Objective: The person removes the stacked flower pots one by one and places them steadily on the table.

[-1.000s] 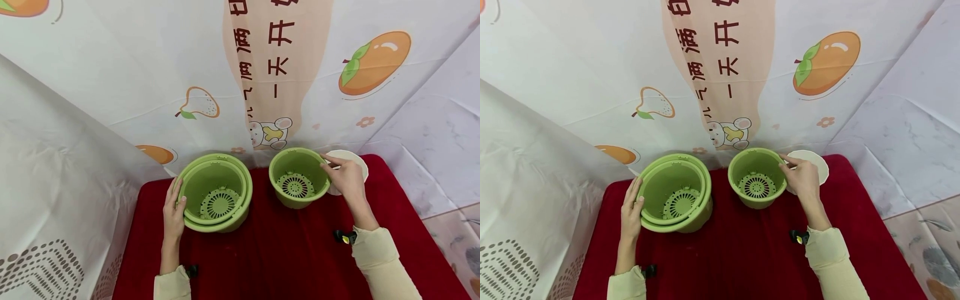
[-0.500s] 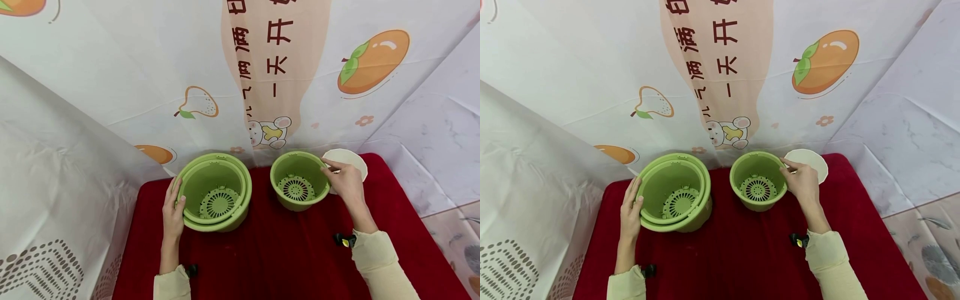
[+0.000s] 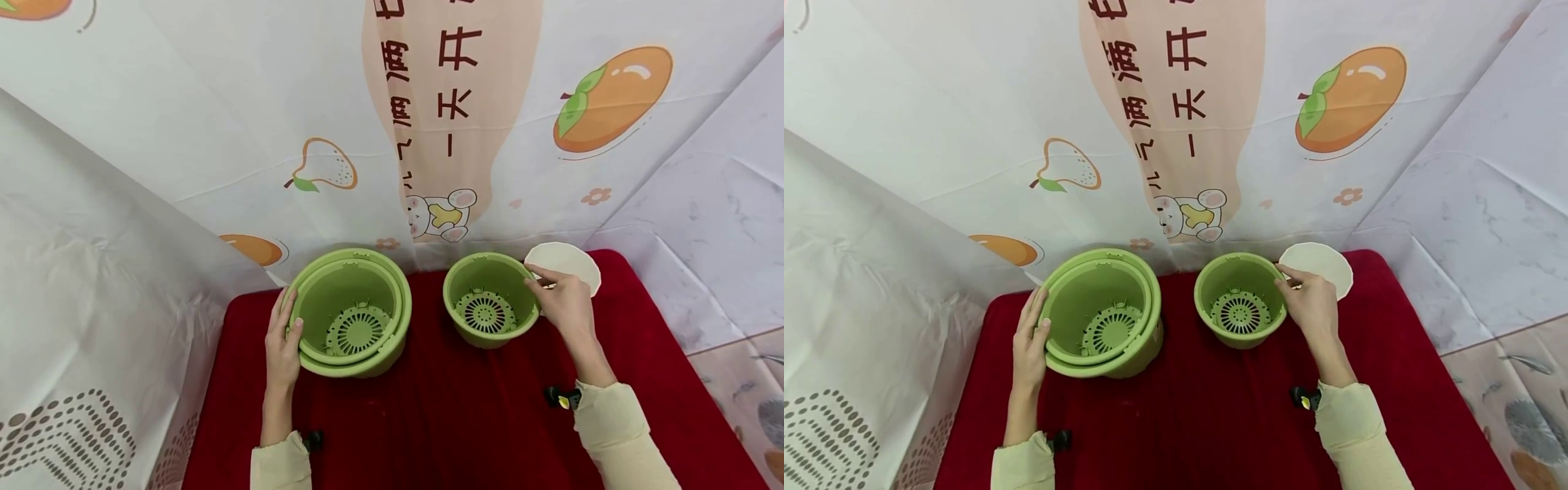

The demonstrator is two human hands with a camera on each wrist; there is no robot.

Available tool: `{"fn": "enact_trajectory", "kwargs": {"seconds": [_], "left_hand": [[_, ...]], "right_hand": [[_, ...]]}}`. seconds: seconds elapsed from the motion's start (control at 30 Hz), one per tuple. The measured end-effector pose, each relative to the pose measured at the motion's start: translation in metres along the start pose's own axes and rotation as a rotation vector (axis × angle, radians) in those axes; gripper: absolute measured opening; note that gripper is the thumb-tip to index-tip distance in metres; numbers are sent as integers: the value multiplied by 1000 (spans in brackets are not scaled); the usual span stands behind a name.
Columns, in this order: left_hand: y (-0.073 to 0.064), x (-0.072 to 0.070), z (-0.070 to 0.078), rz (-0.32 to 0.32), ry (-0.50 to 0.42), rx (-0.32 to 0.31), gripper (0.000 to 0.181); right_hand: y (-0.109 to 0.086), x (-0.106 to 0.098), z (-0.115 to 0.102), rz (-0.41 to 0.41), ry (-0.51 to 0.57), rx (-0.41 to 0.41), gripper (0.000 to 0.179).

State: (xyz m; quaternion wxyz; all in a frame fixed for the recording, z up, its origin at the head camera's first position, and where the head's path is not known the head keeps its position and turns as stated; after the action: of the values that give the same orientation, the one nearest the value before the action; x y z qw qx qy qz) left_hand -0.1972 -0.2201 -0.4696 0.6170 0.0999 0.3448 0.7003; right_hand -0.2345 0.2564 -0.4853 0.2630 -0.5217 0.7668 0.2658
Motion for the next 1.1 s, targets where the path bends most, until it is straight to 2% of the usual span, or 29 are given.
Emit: {"fn": "enact_trajectory", "kwargs": {"seconds": [0.53, 1.1], "left_hand": [[1, -1, -1, -13, 15, -7, 48], [2, -1, -3, -25, 14, -10, 48]], "right_hand": [[-6, 5, 10, 18, -15, -28, 28], [-7, 11, 24, 30, -39, -8, 28]]}}
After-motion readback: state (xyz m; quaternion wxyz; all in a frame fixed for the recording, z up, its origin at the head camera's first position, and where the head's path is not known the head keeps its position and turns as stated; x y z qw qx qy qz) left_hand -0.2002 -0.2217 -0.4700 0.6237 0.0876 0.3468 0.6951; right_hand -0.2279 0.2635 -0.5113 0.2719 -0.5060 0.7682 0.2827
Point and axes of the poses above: each hand's wrist, its own y-axis towards the middle knuckle, its own x-axis out of the palm, z = x × y, the point moved 6 cm from there along y, towards the middle knuckle, and after that the axes turned 8 degrees about x, right-handed, at the moved point
